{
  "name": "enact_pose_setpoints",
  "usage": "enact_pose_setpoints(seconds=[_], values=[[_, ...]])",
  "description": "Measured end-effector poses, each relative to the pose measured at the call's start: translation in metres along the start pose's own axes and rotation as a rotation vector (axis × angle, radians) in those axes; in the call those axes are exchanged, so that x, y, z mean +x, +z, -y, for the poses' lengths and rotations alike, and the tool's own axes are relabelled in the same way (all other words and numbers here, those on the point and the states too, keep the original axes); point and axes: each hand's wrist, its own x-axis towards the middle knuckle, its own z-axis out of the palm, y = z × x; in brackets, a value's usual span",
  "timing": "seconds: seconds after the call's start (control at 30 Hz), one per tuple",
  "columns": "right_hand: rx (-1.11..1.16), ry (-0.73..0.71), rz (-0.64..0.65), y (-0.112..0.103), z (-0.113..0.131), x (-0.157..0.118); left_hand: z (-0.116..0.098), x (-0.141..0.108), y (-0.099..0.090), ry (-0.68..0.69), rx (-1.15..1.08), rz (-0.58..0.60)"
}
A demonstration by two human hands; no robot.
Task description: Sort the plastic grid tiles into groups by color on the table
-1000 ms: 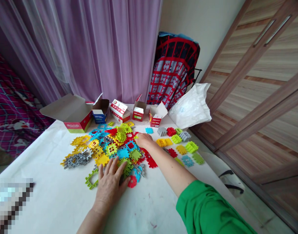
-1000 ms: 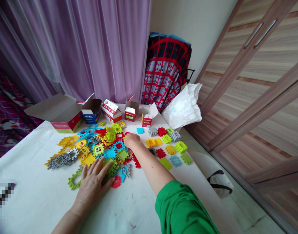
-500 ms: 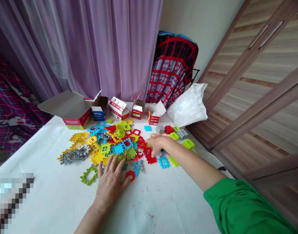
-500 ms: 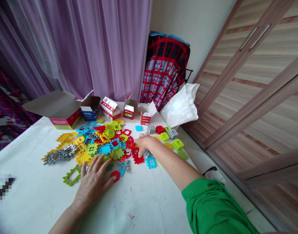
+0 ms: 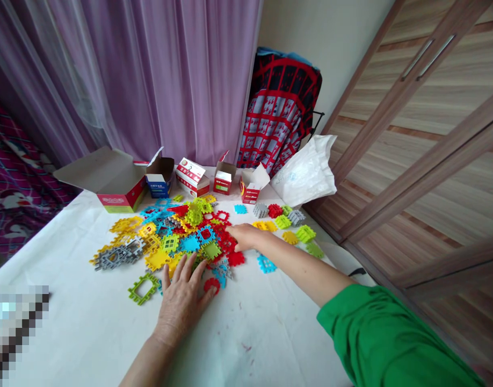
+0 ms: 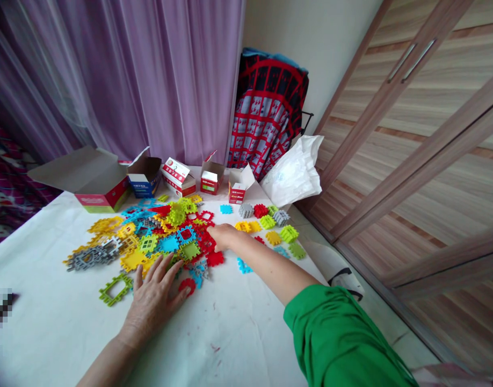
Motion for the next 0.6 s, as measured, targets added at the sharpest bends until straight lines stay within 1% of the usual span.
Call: enact_pose_setpoints(seconds=[0.1, 0.2, 0.33, 0.43, 0.5, 0.6], values=[[0.118, -0.048, -0.004, -0.005, -0.002, 0.008, 0.002, 0.001, -0.001, -0.018, 0.023, -0.013], [0.195, -0.074, -0.021, -0.013, -0.016, 0.012, 0.003, 0.001, -0.002, -0.030, 0.022, -0.024], [0.182, -0.026, -0.046, -0.019, -0.033, 0.008, 0.002, 0.000, 0.000, -0.010, 0.007, -0.030], [0.210, -0.068, -0.040, -0.018, -0.035, 0.001, 0.001, 0.000, 0.000, 0.003, 0.007, -0.029], [0.273, -0.078, -0.093, -0.018, -0.035, -0.004, 0.001, 0.000, 0.000, -0.004, 0.002, -0.028], [0.347, 0.025, -0.236, -0.021, -0.044, -0.014, 0.002, 0.000, 0.000, -0.017, -0.009, -0.020]])
